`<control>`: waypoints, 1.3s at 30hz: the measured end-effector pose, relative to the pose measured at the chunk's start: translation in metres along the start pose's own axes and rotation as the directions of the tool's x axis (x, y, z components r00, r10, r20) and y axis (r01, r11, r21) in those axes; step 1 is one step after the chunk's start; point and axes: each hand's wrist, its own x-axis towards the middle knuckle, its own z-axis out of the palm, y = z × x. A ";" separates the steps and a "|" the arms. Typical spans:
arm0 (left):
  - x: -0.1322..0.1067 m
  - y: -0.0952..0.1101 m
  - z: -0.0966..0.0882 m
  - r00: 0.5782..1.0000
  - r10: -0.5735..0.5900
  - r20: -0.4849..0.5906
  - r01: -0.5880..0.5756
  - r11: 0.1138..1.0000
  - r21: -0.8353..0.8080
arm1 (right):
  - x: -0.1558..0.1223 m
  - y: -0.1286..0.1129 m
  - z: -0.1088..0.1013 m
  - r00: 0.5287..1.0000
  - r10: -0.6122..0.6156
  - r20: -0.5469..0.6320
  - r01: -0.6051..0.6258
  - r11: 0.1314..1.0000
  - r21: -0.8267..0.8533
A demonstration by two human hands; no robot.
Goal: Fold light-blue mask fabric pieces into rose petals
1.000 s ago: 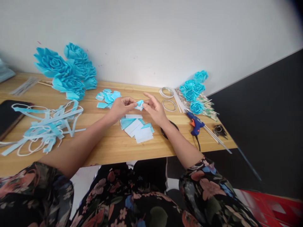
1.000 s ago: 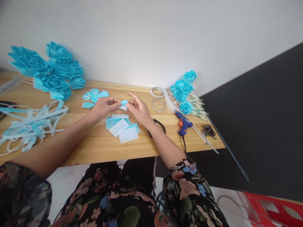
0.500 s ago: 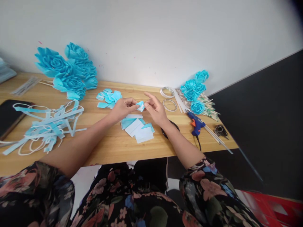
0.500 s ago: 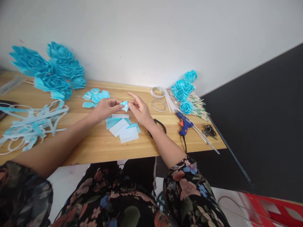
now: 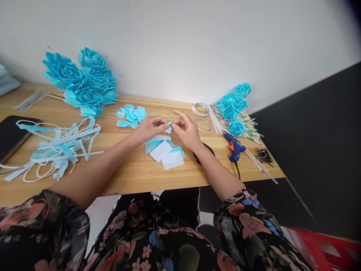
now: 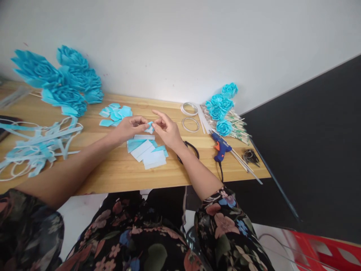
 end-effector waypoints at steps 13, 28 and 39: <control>-0.005 0.011 -0.001 0.992 -0.076 -0.099 0.061 0.987 -0.147 | -0.001 -0.004 -0.001 0.993 0.059 0.104 -0.048 0.993 -0.109; -0.004 0.014 0.003 0.996 -0.047 -0.078 0.038 0.994 -0.106 | -0.001 -0.011 0.002 0.987 0.003 0.161 0.028 0.981 -0.194; -0.006 0.012 0.004 0.997 -0.057 -0.056 0.046 0.982 -0.184 | -0.001 -0.011 0.001 0.984 0.008 0.175 0.028 0.979 -0.201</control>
